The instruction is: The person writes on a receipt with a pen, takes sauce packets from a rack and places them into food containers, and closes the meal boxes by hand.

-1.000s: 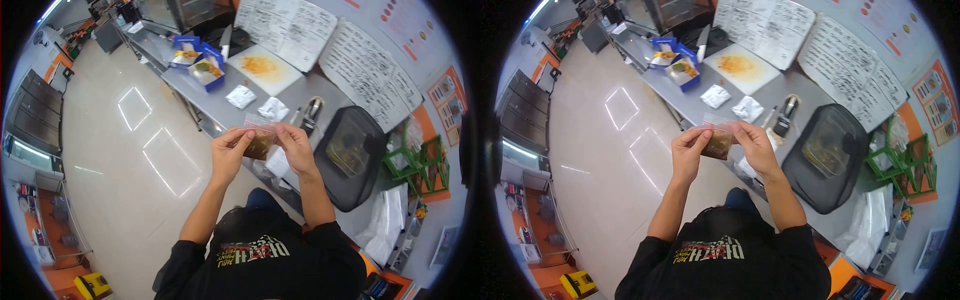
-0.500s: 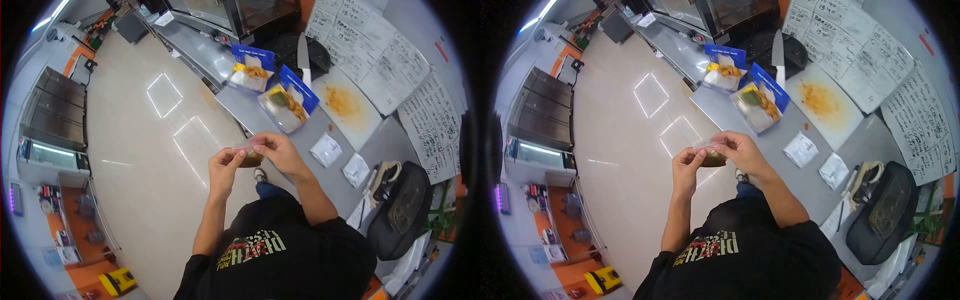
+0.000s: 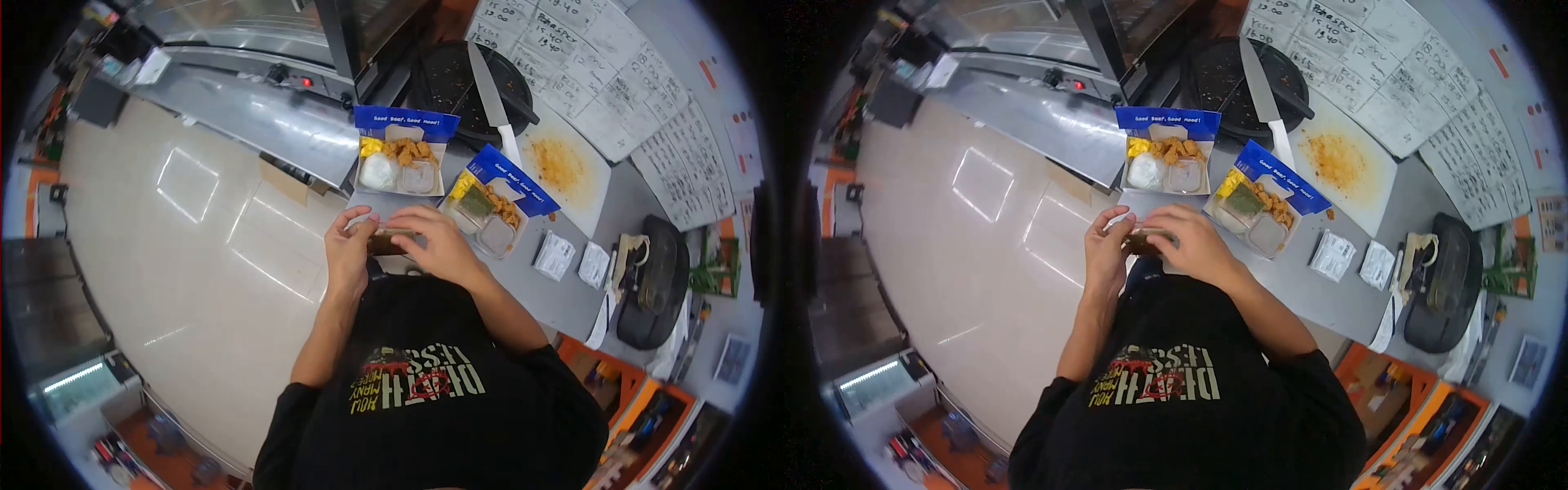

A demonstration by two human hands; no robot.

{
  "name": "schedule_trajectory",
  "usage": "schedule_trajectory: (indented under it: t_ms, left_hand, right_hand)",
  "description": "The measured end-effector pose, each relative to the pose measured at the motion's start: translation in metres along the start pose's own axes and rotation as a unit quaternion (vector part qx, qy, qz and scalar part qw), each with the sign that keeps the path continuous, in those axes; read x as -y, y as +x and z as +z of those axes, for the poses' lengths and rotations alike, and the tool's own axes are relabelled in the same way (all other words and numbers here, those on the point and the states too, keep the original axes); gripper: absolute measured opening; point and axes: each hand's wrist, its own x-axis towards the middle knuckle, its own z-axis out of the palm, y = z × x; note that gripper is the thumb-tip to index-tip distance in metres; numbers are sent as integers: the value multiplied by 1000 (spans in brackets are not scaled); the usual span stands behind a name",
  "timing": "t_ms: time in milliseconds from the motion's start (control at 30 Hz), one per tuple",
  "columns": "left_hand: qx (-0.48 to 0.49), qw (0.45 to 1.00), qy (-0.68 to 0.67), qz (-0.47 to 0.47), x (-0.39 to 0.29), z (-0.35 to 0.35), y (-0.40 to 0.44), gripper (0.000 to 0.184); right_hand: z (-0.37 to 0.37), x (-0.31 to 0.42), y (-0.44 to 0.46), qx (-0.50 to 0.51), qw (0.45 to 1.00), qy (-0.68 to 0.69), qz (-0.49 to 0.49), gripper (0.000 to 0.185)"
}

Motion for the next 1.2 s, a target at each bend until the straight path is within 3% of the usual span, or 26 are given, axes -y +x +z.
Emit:
schedule_trajectory:
  t_ms: [67,100,133,233,367,467,533,600,700,767,833,967,1067,1200]
  left_hand:
    - [45,998,16,-30,-21,-3,28,26]
    - [112,993,23,-34,-23,-13,46,26]
    - [157,982,106,20,-29,-17,63,28]
    - [255,909,290,155,-39,-26,102,33]
    - [302,824,427,219,-63,-29,155,16]
    - [346,817,455,76,-70,-23,191,16]
    - [352,813,454,91,-69,-17,201,18]
    - [349,797,486,81,-79,-9,196,19]
    - [413,825,382,-50,-59,-23,198,18]
    - [338,864,359,-105,-54,-25,184,20]
    - [257,894,333,-155,-48,-23,167,21]
    - [98,973,120,-169,-30,-12,140,15]
    - [64,987,37,-144,-13,-6,142,16]
    - [105,965,118,-209,-20,-2,138,19]
  right_hand:
    - [4,-1,19,-27,999,-1,41,20]
    - [9,-6,27,-45,998,-11,52,19]
    - [12,-8,37,-62,996,-21,61,19]
    - [17,-8,64,-53,971,42,228,18]
    - [24,-46,91,-26,976,38,213,18]
    - [34,-73,100,-50,972,73,216,17]
    - [41,-90,102,-112,966,123,199,17]
    - [39,-94,99,-110,955,130,244,18]
    - [32,-82,101,-83,950,143,264,21]
    - [26,-74,103,-13,957,133,256,24]
    - [34,-84,102,-108,956,108,249,28]
    - [35,-63,98,-281,915,27,288,33]
    - [56,-54,82,-229,917,42,324,37]
    - [78,-71,82,-275,924,-30,264,26]
